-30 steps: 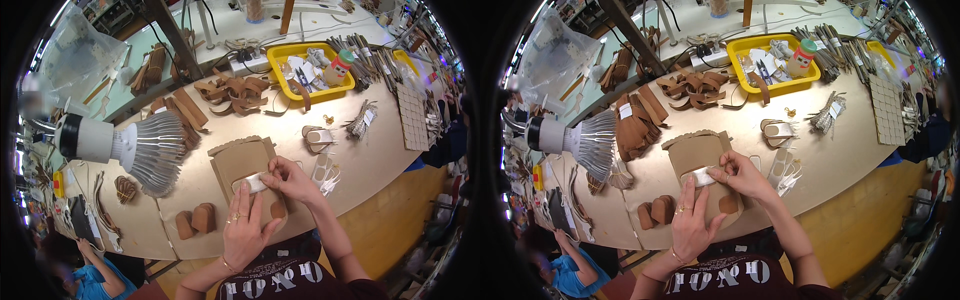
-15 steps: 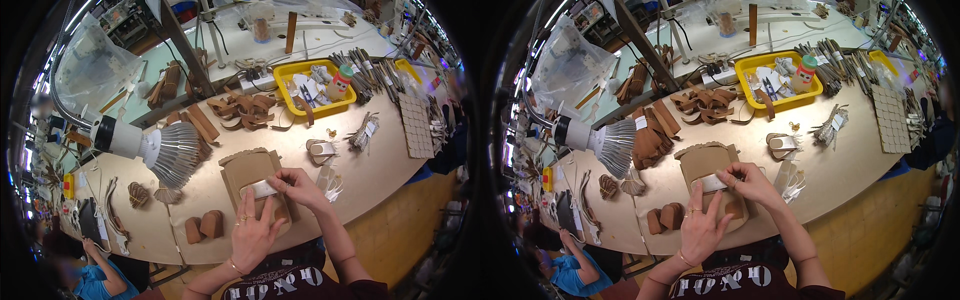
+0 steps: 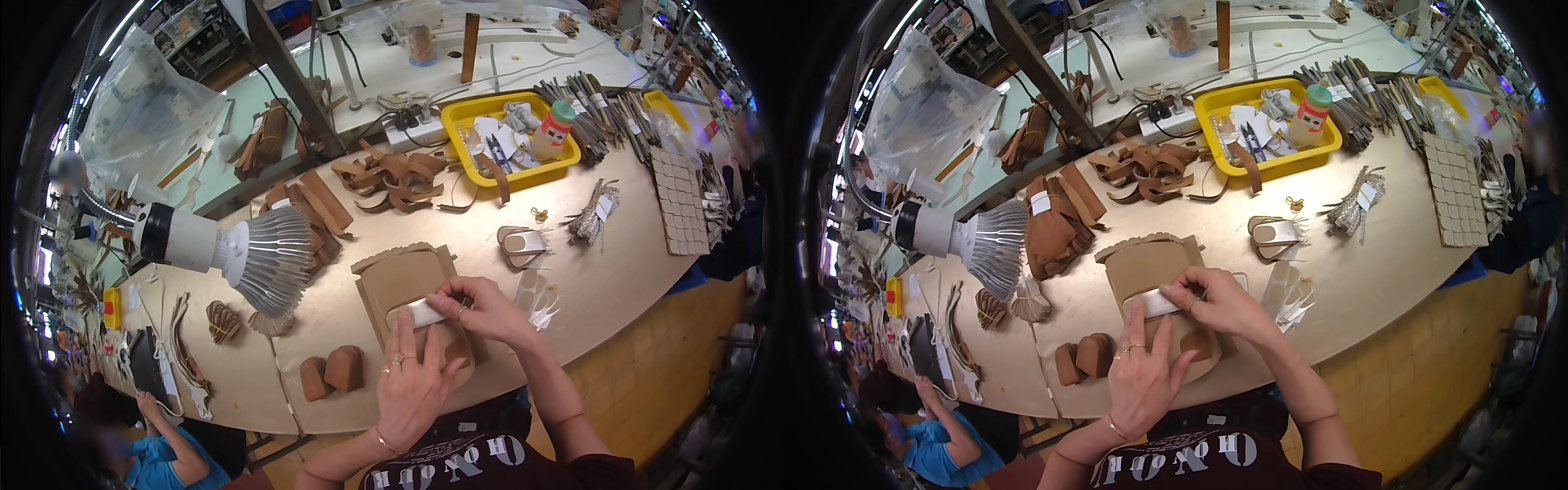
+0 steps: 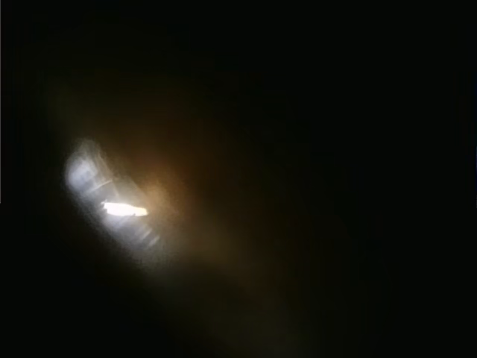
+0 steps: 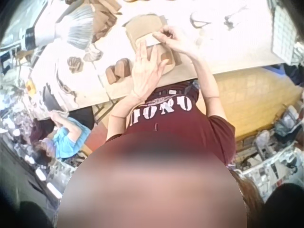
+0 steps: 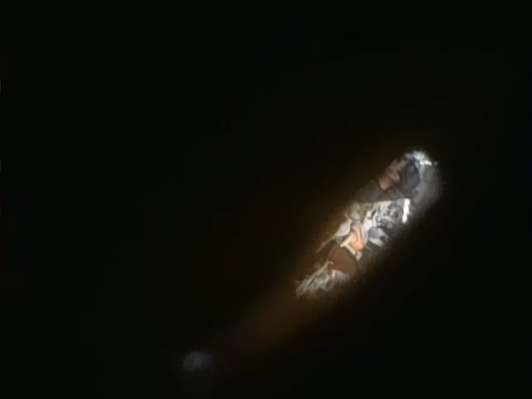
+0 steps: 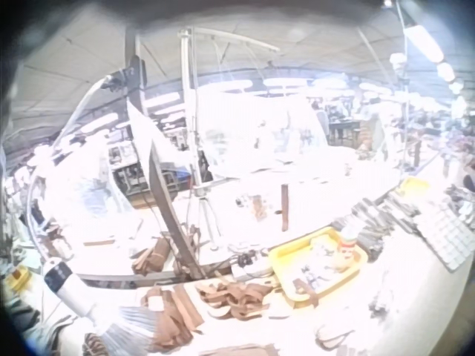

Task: The person repeatedly places small leather pieces onto a cardboard template, aligns them, and uses a white plastic tool to press and smooth the edges. The person handles several leather pieces one at a time, adjusting their positions on the template throughout the clip.

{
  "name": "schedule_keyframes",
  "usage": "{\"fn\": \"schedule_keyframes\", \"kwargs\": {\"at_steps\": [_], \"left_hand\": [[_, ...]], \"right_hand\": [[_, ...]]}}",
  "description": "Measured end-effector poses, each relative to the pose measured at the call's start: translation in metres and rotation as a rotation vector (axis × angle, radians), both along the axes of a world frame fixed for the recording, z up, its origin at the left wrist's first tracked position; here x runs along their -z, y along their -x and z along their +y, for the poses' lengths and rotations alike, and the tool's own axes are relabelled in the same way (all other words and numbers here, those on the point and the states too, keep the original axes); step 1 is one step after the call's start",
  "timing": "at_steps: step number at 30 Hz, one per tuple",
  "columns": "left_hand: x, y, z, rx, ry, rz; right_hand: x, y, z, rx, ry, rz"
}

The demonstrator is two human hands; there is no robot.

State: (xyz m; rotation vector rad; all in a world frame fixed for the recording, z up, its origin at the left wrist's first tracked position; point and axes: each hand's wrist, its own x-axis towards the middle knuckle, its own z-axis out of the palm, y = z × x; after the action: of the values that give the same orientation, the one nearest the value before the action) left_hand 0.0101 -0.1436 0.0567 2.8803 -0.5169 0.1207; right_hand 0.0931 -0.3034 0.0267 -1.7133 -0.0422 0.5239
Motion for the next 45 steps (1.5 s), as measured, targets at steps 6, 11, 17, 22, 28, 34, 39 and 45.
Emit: {"fn": "schedule_keyframes", "kwargs": {"at_steps": [6,11,17,22,28,34,39,45], "left_hand": [[0.0,0.001,-0.004,-0.007,-0.059,-0.013],[-0.002,0.001,-0.004,-0.004,-0.059,-0.02],[0.013,0.005,0.011,0.04,0.22,0.006],[0.036,0.041,0.043,-0.073,0.477,-0.095],[0.052,0.043,0.099,-0.453,0.497,-0.112],[0.042,0.023,0.112,-0.463,0.4,-0.028],[0.034,0.014,0.097,-0.394,0.448,-0.039],[0.035,0.016,0.095,-0.394,0.471,-0.056]], "right_hand": [[-0.005,0.007,0.007,0.072,0.162,-0.27],[-0.002,0.006,0.011,0.094,0.165,-0.182],[0.012,0.009,0.006,0.097,0.085,-0.197],[0.02,-0.005,-0.045,0.352,-0.03,-0.325],[0.023,-0.02,-0.106,0.615,0.732,-0.458],[0.018,0.02,-0.093,0.212,0.447,-0.203],[0.0,0.052,-0.048,-0.146,0.228,-0.274],[0.005,0.051,-0.028,-0.158,0.047,-0.333]]}}
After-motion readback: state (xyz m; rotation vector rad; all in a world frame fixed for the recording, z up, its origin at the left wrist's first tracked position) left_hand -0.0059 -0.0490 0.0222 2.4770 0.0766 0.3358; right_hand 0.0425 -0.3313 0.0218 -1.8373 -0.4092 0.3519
